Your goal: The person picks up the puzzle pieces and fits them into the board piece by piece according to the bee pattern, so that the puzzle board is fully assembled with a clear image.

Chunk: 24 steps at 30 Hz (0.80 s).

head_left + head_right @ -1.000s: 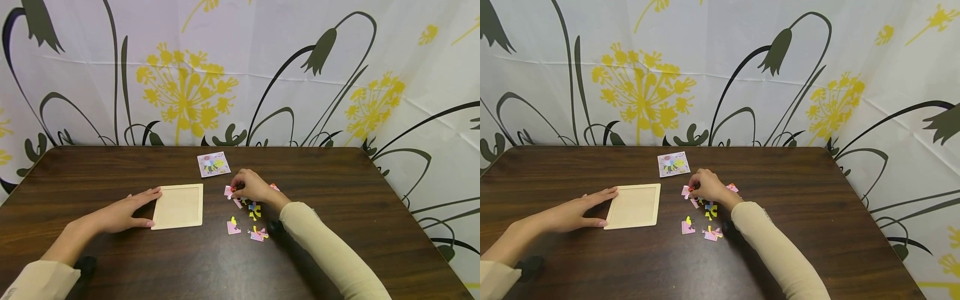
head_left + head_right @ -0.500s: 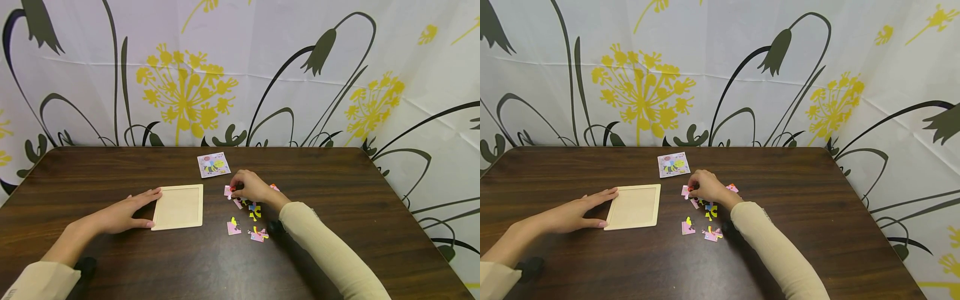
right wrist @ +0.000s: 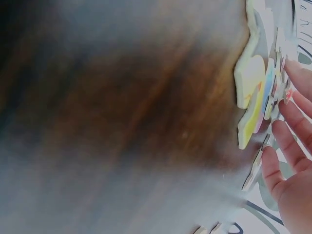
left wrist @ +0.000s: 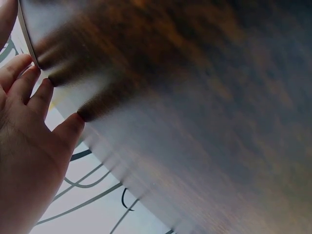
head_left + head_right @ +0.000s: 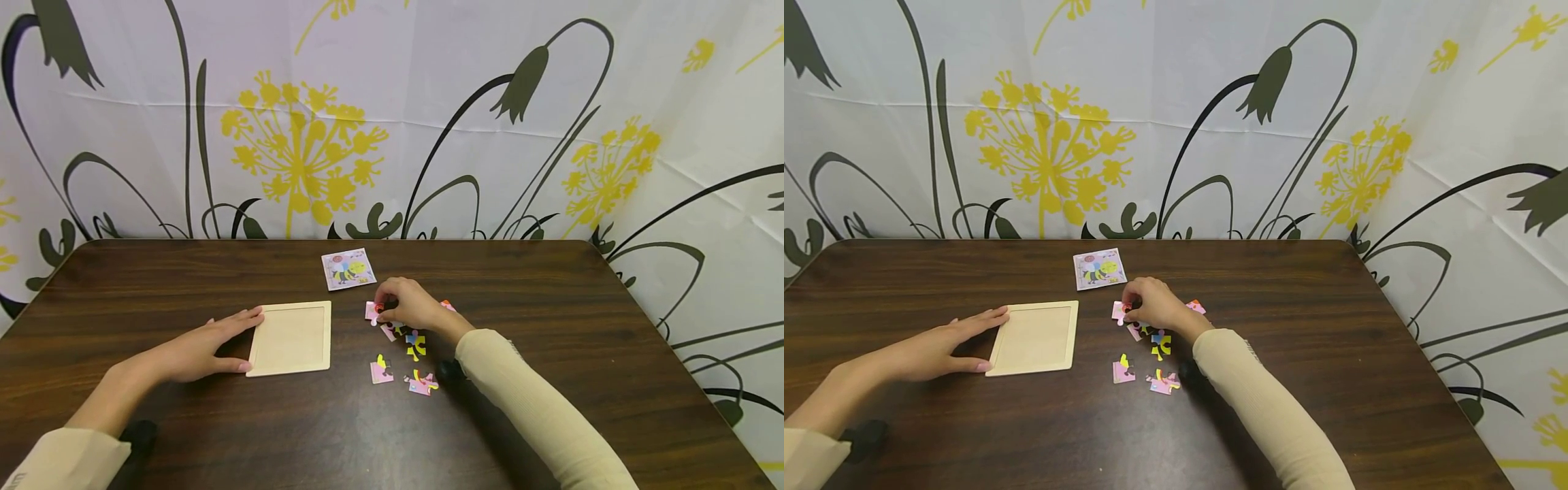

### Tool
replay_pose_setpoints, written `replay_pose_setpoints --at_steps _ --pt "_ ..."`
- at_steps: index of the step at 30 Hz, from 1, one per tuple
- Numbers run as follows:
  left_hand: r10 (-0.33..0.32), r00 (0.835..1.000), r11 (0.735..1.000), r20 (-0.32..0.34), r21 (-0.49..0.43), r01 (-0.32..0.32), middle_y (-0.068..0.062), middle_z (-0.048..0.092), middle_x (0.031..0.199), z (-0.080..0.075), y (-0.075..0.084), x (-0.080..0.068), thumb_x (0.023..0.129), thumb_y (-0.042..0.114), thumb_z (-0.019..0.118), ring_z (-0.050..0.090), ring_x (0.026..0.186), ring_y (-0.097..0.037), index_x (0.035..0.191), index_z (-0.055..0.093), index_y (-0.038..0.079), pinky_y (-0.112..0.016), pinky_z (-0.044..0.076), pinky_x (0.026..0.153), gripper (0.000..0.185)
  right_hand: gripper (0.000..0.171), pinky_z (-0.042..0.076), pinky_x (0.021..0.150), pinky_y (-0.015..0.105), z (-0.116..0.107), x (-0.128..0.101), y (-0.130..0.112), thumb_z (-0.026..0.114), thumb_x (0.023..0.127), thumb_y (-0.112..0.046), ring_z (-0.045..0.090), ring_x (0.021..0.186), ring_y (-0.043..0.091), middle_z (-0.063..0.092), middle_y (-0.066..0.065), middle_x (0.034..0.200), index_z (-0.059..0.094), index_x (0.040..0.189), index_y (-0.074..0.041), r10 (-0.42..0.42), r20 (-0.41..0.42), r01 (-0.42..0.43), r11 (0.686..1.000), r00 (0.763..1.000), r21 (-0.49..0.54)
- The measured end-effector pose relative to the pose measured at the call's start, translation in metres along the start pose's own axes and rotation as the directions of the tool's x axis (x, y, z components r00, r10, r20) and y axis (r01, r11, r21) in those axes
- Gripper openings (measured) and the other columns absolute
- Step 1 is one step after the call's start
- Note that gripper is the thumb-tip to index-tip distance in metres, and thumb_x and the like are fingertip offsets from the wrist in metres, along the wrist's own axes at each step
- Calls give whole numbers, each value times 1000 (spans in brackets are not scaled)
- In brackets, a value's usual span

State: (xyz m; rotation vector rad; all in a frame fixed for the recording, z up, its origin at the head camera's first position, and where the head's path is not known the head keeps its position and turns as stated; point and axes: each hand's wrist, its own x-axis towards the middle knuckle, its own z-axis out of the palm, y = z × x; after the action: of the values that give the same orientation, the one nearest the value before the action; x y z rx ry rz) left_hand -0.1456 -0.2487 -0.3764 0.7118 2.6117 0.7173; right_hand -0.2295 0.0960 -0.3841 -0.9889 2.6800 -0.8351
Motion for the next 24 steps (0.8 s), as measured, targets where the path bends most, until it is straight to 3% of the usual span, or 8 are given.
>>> replay_pose_setpoints --at_steps 7,16,19,24 --pt "8 1000 1000 1 -4 -8 -25 20 146 0 1 0 77 44 67 16 131 -46 140 30 -4 -71 12 93 87 19 43 70 23 2 1 1 76 74 -9 52 77 13 57 0 83 63 87 -7 9 -12 -8 1000 1000 27" --pt "6 1000 1000 3 -12 -6 -24 19 147 0 0 0 77 45 66 16 132 -45 140 29 -3 -70 11 94 88 10 43 60 21 0 0 1 69 79 -1 50 68 10 55 0 76 64 85 -5 15 -43 -8 986 999 165" --pt "7 1000 1000 3 -7 -7 -24 19 147 0 -1 0 77 46 66 16 132 -44 140 30 -2 -70 12 94 88 7 44 60 20 -3 0 0 67 80 1 51 66 9 58 1 75 65 84 -4 19 -36 -10 972 999 235" --pt "5 1000 1000 6 -5 -5 -24 19 146 0 -2 0 76 46 66 16 132 -44 140 30 -2 -69 12 94 88 5 52 63 25 -13 -1 -9 62 82 7 59 65 12 64 10 78 65 85 5 27 -11 -20 918 1000 397"
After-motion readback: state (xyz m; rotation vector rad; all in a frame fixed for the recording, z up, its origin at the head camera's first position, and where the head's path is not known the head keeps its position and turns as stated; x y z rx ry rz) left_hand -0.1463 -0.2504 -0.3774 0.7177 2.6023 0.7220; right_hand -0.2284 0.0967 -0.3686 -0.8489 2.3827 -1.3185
